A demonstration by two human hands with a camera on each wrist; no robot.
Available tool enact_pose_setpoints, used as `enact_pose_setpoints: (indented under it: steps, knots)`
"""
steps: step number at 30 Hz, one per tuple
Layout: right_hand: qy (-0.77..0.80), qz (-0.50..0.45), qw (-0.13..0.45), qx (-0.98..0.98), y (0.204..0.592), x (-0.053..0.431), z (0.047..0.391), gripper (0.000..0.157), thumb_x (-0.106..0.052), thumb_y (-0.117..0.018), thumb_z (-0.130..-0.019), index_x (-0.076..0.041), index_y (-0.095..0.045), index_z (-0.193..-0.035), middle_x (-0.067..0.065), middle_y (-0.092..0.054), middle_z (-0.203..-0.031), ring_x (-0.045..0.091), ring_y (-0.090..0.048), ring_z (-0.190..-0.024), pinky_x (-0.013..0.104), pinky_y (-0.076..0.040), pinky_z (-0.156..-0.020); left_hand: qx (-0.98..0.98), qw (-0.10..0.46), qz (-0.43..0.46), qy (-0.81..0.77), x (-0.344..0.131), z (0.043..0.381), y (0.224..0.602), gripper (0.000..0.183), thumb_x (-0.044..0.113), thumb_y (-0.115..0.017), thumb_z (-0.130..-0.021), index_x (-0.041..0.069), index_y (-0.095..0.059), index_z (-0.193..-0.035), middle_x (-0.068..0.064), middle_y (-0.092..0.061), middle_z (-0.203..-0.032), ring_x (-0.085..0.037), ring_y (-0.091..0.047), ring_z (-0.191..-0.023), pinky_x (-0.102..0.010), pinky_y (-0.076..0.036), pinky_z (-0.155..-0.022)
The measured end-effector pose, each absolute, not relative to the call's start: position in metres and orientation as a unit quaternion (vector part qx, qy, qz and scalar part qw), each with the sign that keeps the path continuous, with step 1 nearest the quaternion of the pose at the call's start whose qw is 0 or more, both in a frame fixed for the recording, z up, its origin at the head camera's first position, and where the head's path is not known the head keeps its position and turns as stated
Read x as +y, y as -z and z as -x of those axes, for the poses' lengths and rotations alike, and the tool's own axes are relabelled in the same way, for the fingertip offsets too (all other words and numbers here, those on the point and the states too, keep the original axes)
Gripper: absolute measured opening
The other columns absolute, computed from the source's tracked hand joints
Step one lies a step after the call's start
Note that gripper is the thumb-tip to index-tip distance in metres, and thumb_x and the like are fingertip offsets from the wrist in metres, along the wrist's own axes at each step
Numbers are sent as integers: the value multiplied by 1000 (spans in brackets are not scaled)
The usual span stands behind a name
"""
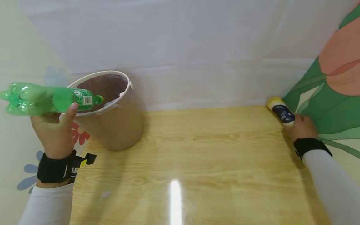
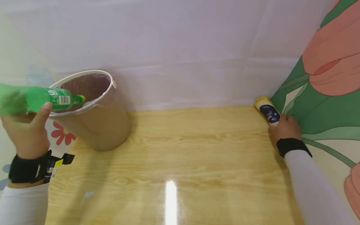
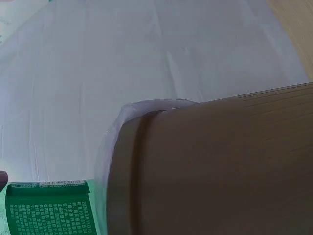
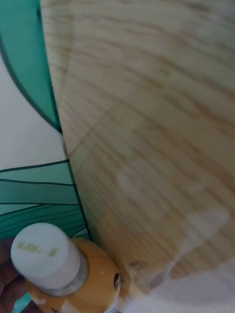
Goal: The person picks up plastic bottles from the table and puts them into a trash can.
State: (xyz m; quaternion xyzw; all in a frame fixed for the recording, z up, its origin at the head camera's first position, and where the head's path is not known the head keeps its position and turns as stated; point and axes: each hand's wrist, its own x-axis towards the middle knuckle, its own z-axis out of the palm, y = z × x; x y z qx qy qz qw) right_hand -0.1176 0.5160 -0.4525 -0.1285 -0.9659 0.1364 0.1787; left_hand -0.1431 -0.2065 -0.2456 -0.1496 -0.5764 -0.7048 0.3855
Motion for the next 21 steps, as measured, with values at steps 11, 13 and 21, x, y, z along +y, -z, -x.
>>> enact_pose_setpoints:
  steps: [11,13,21]
  knots:
    - [-196,149,170,-954,454,510,114,64,-23,-64,-90,19,-38,-131,47,-41,-111,59,-42,-94,65,-36,-71,-584,335,132,728,-199,148,261,85,-8,-75,-73,14,-34,-145,-12,-50,-133,-25,-46,-127,-27,-44,-102]
    - [-214,137,174,-951,451,499,116,65,-25,-63,-91,15,-38,-136,45,-43,-114,57,-44,-97,65,-37,-73,-582,336,146,726,-193,147,265,81,-10,-73,-74,11,-37,-143,-14,-52,-129,-26,-48,-124,-27,-46,-97]
    - [-279,56,194,-939,417,404,105,69,-22,-63,-93,-1,-29,-149,38,-39,-132,49,-44,-111,63,-38,-84,-599,258,245,717,-145,130,303,55,-19,-65,-78,-7,-48,-128,-14,-59,-120,-25,-58,-113,-28,-51,-93]
